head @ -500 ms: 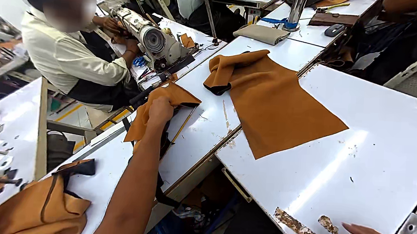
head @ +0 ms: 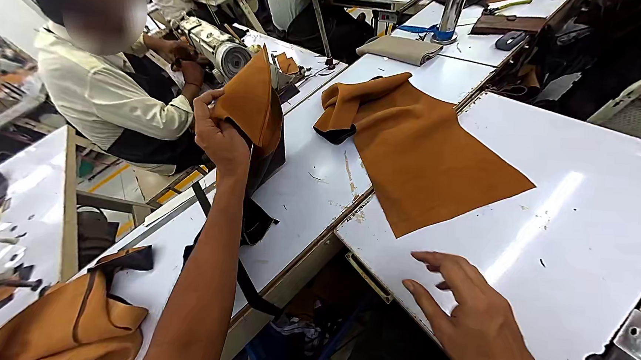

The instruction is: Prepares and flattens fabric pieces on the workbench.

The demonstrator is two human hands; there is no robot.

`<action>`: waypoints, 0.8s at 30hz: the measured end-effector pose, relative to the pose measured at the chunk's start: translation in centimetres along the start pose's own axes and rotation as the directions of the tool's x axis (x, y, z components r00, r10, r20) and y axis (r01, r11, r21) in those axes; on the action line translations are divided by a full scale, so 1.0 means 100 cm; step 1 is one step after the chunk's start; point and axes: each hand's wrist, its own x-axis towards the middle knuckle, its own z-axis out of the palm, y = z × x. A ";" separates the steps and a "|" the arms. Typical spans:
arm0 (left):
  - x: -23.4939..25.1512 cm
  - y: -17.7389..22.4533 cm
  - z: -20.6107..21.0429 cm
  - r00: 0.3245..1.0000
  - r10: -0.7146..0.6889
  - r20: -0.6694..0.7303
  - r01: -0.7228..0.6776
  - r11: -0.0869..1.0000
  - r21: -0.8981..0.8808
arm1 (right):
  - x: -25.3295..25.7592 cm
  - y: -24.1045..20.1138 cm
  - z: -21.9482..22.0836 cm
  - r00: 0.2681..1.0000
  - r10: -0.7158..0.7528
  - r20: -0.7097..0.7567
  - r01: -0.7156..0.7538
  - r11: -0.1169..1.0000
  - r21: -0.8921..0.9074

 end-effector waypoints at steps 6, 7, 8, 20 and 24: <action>-0.022 0.025 0.032 0.890 0.372 0.262 -0.251 0.882 -0.399 | 0.139 -0.059 -0.014 0.982 -0.187 -0.009 0.185 0.977 -0.107; -0.033 0.021 0.035 0.850 0.372 0.374 -0.236 0.903 -0.360 | 0.159 -0.063 -0.007 0.979 -0.200 0.028 0.202 0.970 -0.132; -0.046 0.017 0.035 0.803 0.347 0.484 -0.224 0.929 -0.294 | 0.173 -0.066 0.003 0.975 -0.204 0.088 0.216 0.964 -0.156; -0.206 -0.003 -0.094 0.563 -0.100 0.820 -0.198 0.947 0.252 | 0.090 0.022 0.119 0.940 -0.242 0.241 0.287 0.942 -0.172; -0.178 -0.036 -0.091 0.603 -0.043 0.797 -0.193 0.961 0.197 | 0.037 -0.005 0.128 0.890 -0.392 0.234 0.412 0.910 -0.041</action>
